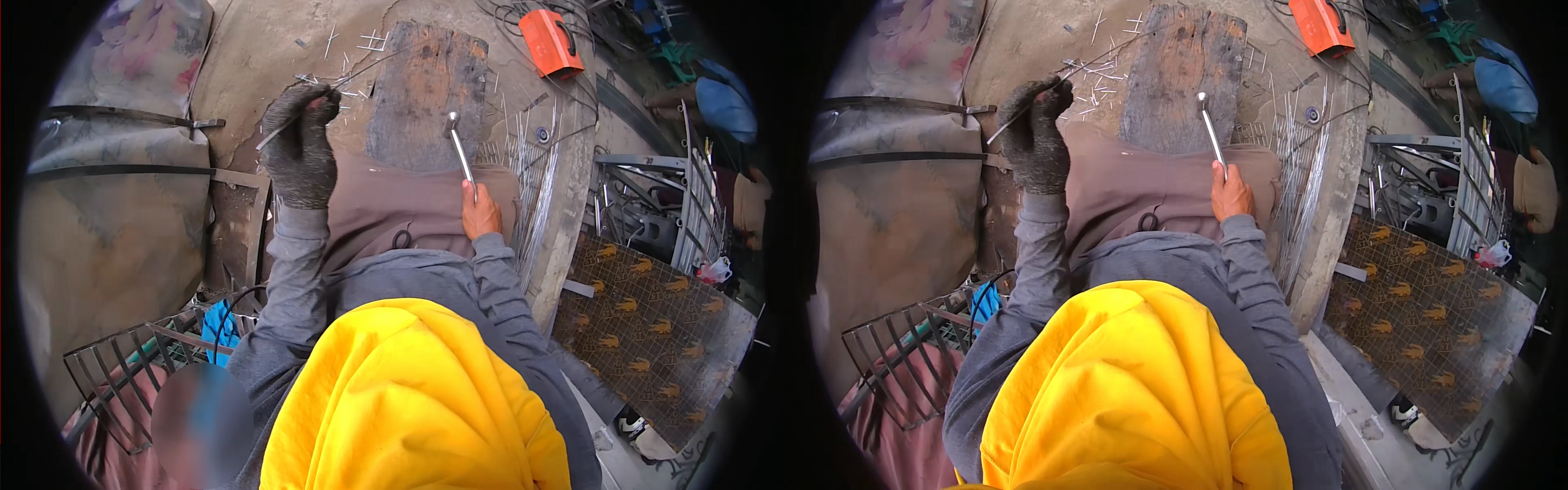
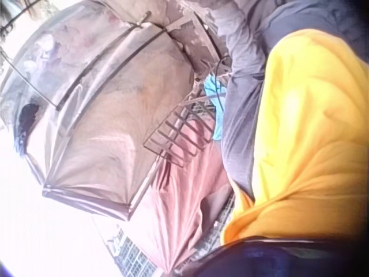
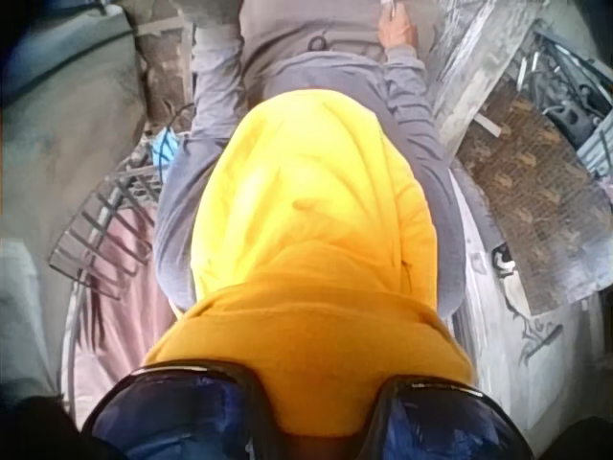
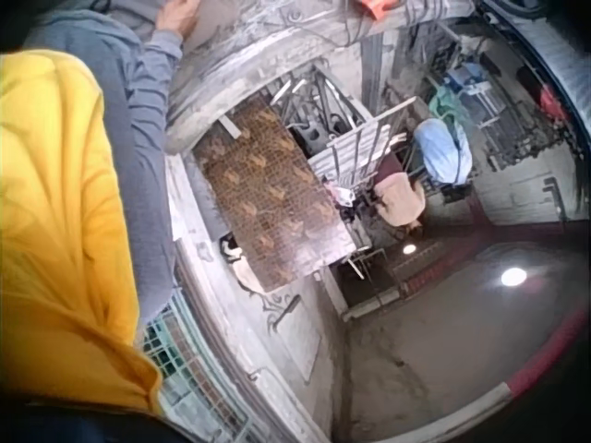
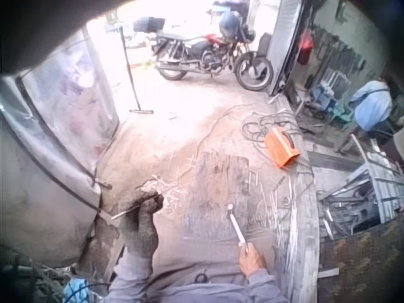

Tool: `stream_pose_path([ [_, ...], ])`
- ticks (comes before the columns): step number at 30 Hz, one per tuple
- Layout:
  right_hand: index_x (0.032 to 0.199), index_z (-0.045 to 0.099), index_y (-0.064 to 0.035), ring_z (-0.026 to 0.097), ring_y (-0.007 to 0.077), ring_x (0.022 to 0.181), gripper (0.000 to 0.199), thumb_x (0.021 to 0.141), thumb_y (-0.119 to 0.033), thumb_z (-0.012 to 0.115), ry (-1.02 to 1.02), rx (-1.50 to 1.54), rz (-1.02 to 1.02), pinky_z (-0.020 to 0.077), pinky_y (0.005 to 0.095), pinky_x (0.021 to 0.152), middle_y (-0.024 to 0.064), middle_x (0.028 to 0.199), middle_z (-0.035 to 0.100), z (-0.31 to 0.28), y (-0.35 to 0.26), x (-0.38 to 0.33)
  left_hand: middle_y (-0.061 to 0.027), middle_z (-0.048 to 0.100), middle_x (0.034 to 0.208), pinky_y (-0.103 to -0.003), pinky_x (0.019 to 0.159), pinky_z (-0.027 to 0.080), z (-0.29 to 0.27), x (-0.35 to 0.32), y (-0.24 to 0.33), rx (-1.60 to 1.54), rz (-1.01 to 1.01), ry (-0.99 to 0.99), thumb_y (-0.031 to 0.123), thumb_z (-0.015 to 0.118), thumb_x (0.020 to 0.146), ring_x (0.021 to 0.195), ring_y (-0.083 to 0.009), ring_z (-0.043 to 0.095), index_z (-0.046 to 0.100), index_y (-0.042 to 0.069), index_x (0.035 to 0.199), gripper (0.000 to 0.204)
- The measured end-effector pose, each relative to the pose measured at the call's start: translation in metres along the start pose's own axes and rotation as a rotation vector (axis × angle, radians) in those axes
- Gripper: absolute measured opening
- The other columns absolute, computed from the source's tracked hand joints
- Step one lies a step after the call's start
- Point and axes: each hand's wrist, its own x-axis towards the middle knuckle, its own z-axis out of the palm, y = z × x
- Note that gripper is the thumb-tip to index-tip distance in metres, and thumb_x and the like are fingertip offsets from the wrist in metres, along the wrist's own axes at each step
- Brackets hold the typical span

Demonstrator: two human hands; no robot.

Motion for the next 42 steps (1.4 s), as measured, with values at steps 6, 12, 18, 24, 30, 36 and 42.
stream_pose_path([
  [6,0.095,0.054,-0.0069,0.058,0.0507,0.084,0.047,0.097,-0.052,0.040,0.013,0.017,0.010,0.0419,0.0579,0.073,0.0267,0.087,0.064,0.004,0.011,0.004,-0.0119,0.067,0.106,-0.035,0.082,0.054,0.040,-0.004,0.025,0.460,0.335,-0.397,-0.007,0.065,0.080,0.096,-0.0280,0.066,0.065,0.005,0.110,0.033],
  [12,0.095,0.054,-0.0065,0.058,0.0499,0.084,0.047,0.097,-0.052,0.039,-0.010,0.008,-0.008,0.0425,0.0570,0.073,0.0253,0.088,0.065,0.009,0.009,0.005,-0.0124,0.069,0.101,-0.033,0.080,0.054,0.037,-0.007,0.025,0.530,0.370,-0.358,-0.004,0.067,0.083,0.092,-0.0249,0.068,0.066,0.003,0.108,0.026],
  [18,0.096,0.054,-0.0061,0.059,0.0487,0.085,0.049,0.097,-0.053,0.040,-0.001,-0.010,-0.018,0.0437,0.0550,0.074,0.0247,0.088,0.065,0.006,0.010,0.007,-0.0093,0.069,0.104,-0.033,0.080,0.054,0.052,0.000,0.029,0.561,0.395,-0.412,0.001,0.070,0.082,0.092,-0.0243,0.067,0.067,0.008,0.110,0.029],
  [24,0.098,0.056,-0.0063,0.060,0.0468,0.087,0.050,0.097,-0.054,0.040,0.003,0.050,-0.009,0.0448,0.0521,0.075,0.0241,0.091,0.065,0.008,0.011,0.007,-0.0098,0.069,0.103,-0.032,0.076,0.056,0.067,0.004,0.027,0.476,0.412,-0.397,0.006,0.075,0.079,0.091,-0.0241,0.069,0.066,0.009,0.112,0.034],
  [30,0.098,0.056,-0.0065,0.060,0.0473,0.087,0.051,0.097,-0.054,0.040,-0.007,0.017,-0.015,0.0448,0.0525,0.075,0.0244,0.092,0.065,0.008,0.012,0.007,-0.0105,0.067,0.095,-0.038,0.070,0.054,0.064,-0.001,0.013,0.416,0.300,-0.267,0.018,0.072,0.083,0.081,-0.0302,0.067,0.065,0.010,0.105,0.024],
  [36,0.098,0.056,-0.0065,0.059,0.0485,0.088,0.050,0.097,-0.054,0.040,0.000,0.024,-0.003,0.0443,0.0540,0.076,0.0254,0.092,0.065,0.006,0.014,0.007,-0.0116,0.071,0.097,-0.029,0.076,0.057,0.049,0.015,0.001,0.278,0.392,-0.094,0.005,0.071,0.086,0.087,-0.0173,0.069,0.064,-0.001,0.105,0.021],
  [42,0.100,0.057,-0.0070,0.059,0.0492,0.090,0.051,0.096,-0.054,0.040,-0.012,-0.005,0.010,0.0443,0.0548,0.077,0.0261,0.093,0.065,0.007,0.010,0.010,-0.0195,0.064,0.092,-0.039,0.061,0.063,-0.034,0.043,-0.058,-0.131,-0.239,0.229,0.011,0.054,0.097,0.074,-0.0290,0.070,0.048,-0.001,0.104,0.016],
])
